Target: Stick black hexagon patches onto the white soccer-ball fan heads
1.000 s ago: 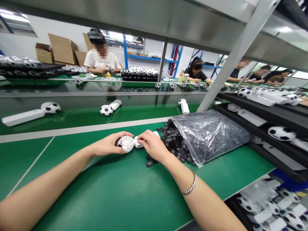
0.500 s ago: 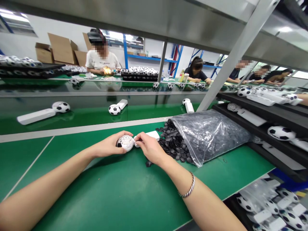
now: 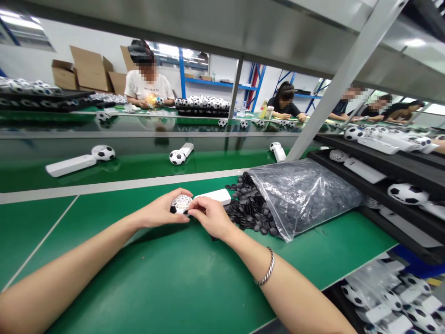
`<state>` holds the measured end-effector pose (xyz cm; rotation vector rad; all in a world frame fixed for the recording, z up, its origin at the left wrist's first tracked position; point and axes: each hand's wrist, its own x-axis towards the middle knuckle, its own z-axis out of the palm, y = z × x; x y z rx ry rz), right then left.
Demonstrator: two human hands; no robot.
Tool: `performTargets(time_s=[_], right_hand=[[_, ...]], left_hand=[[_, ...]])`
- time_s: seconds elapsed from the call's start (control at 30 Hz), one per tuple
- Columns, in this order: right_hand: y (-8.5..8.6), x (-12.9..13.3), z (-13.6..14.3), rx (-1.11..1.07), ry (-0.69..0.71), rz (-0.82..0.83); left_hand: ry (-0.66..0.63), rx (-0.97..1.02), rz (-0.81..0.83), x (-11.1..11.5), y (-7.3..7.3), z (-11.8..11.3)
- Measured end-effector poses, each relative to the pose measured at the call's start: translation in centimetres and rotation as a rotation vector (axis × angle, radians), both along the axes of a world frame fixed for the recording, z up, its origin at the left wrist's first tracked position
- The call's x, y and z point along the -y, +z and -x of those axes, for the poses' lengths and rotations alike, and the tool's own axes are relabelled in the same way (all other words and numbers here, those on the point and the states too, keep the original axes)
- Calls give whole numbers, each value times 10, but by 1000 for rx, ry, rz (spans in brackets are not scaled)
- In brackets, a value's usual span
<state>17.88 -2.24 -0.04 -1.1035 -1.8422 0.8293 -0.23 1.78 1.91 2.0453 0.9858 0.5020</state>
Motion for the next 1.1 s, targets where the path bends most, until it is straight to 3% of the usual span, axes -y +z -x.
performTargets(time_s=[0.27,0.6,0.73,0.87,1.0,1.1], right_hand=[[-3,-2,2,-2,-45,7],[-6,-2,3,106,-128,-7],[-6,-6,2,81,-119,-25],[-5,-8,1,95,-110,-103],[-2,-3,4,135,-49,-155],[-4,2,6,170,-11,-176]], left_hand=[[78,17,-61,4,-6,-6],[82,19,-125,7,-6,-10],[142,87,-52,4,-10,-12],[320,198,19,-26,-1,-8],[597,236,-206,-79,19,6],[713,184,-322,-109,17,15]])
